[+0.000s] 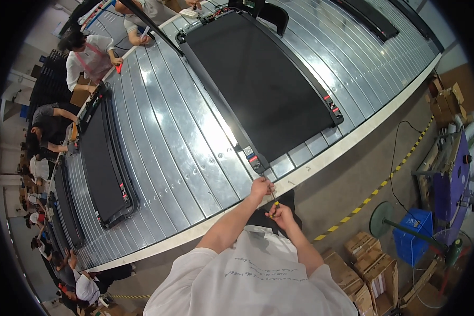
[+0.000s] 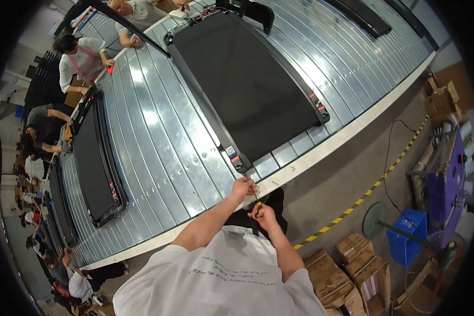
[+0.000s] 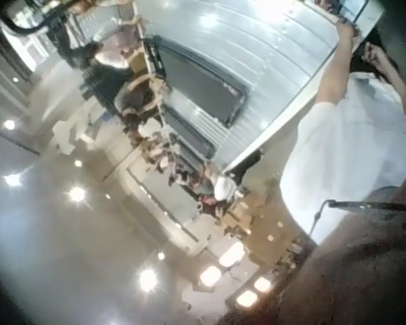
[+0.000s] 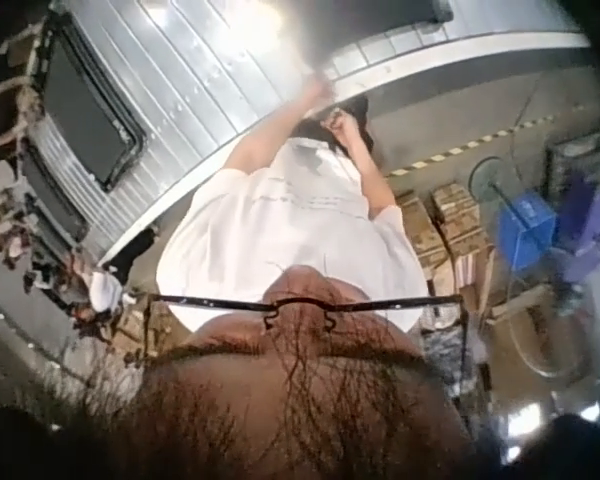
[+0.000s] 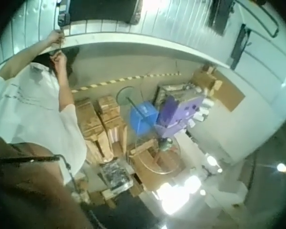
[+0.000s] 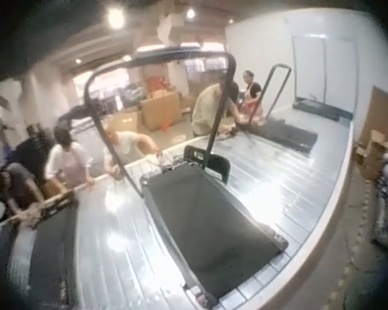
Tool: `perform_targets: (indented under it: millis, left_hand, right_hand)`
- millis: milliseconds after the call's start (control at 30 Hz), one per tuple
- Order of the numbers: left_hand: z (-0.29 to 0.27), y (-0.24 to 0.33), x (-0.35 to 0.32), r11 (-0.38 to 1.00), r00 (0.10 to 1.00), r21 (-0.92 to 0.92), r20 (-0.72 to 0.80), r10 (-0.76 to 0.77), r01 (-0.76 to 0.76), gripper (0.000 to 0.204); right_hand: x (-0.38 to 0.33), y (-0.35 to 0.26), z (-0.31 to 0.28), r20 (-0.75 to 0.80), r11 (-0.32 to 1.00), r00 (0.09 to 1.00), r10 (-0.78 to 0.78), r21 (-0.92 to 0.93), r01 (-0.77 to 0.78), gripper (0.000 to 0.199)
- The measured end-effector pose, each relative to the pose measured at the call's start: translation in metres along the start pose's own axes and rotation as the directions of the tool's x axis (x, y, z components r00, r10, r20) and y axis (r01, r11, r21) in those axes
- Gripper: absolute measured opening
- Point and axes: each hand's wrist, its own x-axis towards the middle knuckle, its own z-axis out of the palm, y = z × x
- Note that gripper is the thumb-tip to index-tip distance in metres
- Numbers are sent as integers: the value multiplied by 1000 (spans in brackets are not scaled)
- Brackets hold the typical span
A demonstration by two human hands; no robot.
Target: Assembling treadmill components including the console and wiring on a production line.
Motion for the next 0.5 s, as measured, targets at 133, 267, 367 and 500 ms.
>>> perform_targets:
  millis: [133,267,367,500]
  left_hand:
    - [-1,10,-9,995,996,-97,86,7,1,20]
    - [-5,16,-8,1000,999,8,37,16,-16,16]
    - [6,22,-1,998,998,-22,20,60,-60,16]
    - [10,15,-8,992,1000,-124,15,-10,12,17]
  right_hand:
    - [-6,0,5,-137,832,915,-380,-483,273,23]
    - [-15,-2,23,-134,956,951,-279,-134,262,47]
    - [-29,-17,31,-193,917,896,-399,-100,387,46]
    - [-51,-13,23,-212,756,800,-562,-525,391,38]
